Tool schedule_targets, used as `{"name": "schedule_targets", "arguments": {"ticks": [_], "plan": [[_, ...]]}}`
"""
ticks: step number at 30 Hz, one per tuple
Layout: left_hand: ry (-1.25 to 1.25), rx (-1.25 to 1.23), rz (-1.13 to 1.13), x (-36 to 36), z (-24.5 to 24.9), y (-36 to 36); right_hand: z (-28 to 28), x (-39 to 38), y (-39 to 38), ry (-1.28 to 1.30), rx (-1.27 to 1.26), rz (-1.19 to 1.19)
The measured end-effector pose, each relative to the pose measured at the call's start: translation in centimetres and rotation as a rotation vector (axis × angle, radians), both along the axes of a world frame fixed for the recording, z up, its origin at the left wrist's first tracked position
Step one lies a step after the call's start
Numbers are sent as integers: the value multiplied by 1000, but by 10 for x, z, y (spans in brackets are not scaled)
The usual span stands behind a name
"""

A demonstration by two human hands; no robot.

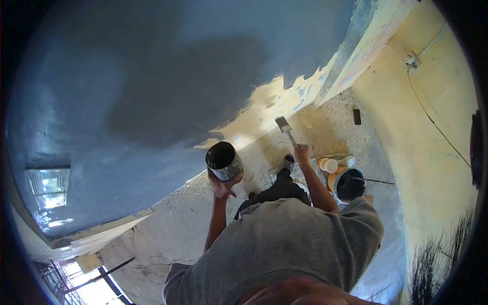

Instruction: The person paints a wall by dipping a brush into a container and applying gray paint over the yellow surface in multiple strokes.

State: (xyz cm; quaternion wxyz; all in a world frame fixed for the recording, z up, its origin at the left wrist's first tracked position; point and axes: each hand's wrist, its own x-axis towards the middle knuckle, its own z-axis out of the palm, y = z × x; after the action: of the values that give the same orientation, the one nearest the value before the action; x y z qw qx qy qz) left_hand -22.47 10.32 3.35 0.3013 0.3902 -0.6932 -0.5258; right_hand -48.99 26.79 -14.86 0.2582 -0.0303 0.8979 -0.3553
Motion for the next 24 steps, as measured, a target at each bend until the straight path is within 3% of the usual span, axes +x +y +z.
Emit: {"name": "schedule_targets", "arguments": {"ticks": [2,3,4,5,6,7,9,12,14,15,17,18,19,20,21,22,23,24], "plan": [[-46,36,49,8,25,10,-98,-29,-13,472,-92,225],[-32,39,46,15,24,13,-73,-45,-28,727,-122,320],[6,36,29,23,22,14,-1,-47,-44,688,-245,97],[43,26,16,34,22,13,89,-46,-59,597,-560,29],[54,18,19,46,22,13,119,-50,-68,581,-576,4],[35,-11,18,61,21,16,170,-39,-63,405,-486,14],[27,-41,15,93,23,26,200,-12,-52,416,-634,-38],[210,19,-9,148,26,40,194,14,-52,474,-768,-89],[235,76,29,198,-3,46,211,37,-62,411,-1077,-149],[247,126,56,218,-13,48,200,43,-74,353,-1057,-185],[227,115,106,254,-10,60,127,43,-105,474,-880,-150],[212,134,181,272,-16,67,73,39,-115,102,-635,-167],[198,147,255,291,-24,70,74,75,-114,-11,-593,-162],[233,137,235,313,-46,66,1,78,-112,130,-499,31],[251,142,247,324,-46,68,-7,101,-98,-4,-395,45],[263,137,245,332,-40,68,-88,116,-98,466,-300,215],[270,136,242,340,-34,71,-70,164,-73,441,-171,378],[390,102,332,339,-31,77,-78,184,-55,440,-159,399]]}}
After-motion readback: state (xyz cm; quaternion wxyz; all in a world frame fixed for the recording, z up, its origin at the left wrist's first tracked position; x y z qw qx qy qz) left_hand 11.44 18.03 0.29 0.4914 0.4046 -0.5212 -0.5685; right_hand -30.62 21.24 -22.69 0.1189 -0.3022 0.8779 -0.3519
